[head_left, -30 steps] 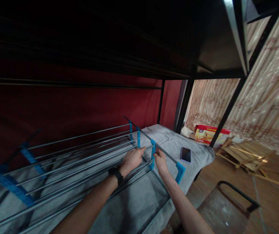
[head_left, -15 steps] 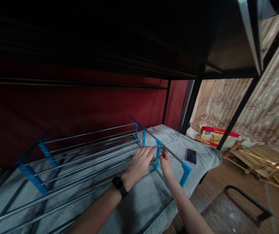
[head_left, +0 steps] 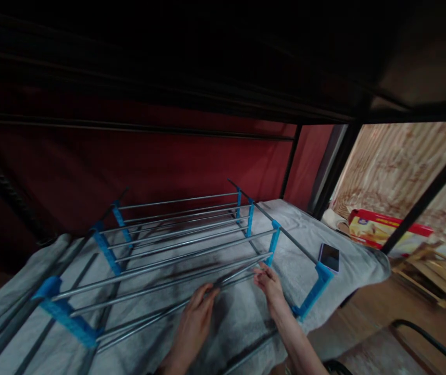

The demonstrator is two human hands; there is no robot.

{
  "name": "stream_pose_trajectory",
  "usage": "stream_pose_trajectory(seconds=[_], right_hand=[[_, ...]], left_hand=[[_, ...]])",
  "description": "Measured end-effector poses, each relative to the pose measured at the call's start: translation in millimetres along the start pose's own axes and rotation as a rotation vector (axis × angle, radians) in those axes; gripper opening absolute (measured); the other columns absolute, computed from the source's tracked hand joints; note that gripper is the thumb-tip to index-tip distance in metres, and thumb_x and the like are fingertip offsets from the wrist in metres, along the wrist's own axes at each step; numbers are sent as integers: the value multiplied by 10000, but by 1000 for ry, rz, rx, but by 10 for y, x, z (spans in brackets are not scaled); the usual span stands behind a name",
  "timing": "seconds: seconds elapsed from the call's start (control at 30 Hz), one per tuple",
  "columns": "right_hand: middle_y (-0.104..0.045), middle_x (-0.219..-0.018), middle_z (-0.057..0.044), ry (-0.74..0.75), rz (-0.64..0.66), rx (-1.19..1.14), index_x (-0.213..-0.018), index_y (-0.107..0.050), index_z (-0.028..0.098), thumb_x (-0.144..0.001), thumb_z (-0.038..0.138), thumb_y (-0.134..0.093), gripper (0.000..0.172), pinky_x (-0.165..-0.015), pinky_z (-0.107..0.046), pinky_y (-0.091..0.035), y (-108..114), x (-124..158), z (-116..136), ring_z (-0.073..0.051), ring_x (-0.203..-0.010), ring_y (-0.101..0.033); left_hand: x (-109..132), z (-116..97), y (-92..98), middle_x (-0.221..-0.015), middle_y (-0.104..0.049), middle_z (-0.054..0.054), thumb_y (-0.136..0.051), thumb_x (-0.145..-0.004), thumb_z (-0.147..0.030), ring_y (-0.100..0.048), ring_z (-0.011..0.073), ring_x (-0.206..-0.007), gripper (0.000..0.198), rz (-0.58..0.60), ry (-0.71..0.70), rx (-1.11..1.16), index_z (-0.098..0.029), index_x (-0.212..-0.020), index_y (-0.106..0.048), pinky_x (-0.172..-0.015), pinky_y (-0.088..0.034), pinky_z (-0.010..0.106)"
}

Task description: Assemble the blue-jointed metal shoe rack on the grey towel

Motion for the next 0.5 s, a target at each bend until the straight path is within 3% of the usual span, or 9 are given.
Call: stream_pose_trajectory(seconds=[0.13, 0.23, 0.3, 0.37, 0.5], right_hand=[[-739, -1031, -44, -120, 60, -91, -1045, -634, 236, -631, 233, -788, 442, -750, -321, -593, -134, -77, 52, -194, -837, -725], [-740, -939, -22, -231, 150, -157, -892, -640, 230, -621, 153, -772, 312, -752, -327, -602, -243, -107, 120, -201, -840, -736], [-736, -867, -18, -282, 205, -212, -794, -631, 220, -642, 122, -739, 210, -761, -321, -604, -306, -116, 192, -191, -826, -735], [-741, -860, -35, -308, 237, -246, -766, -638, 213, -692, 120, -700, 134, -770, -311, -605, -351, -129, 271, -178, -823, -730], [-743, -837, -64, -342, 202, -249, -785, -664, 203, -789, 131, -626, 81, -756, -286, -605, -386, -173, 387, -158, -777, -718]], left_hand=[[86, 257, 56, -1214, -645, 106, -504, -876, -326, -640, 253, -1102, 338, -166, 288, 362, -255, -1148, -692, -950, -571, 433], [109, 480, 107, -1124, -661, 144, -649, -745, -425, -673, 261, -920, 449, -343, 591, 676, -180, -1121, -665, -773, -606, 406], [132, 578, 172, -1063, -667, 130, -722, -678, -426, -678, 239, -868, 526, -451, 751, 859, -166, -1127, -638, -755, -592, 377], [157, 603, 265, -1024, -664, 104, -756, -661, -396, -677, 216, -860, 534, -519, 815, 977, -171, -1125, -619, -763, -573, 348], [186, 519, 430, -988, -645, 74, -747, -671, -371, -656, 186, -831, 506, -538, 774, 976, -174, -1116, -608, -752, -542, 315]])
Point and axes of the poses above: each hand's wrist, its own x-axis away from the middle knuckle, its own y-axis out of the back of the hand, z = x × y, the point moved 1 cm from there along -x, towards the middle knuckle
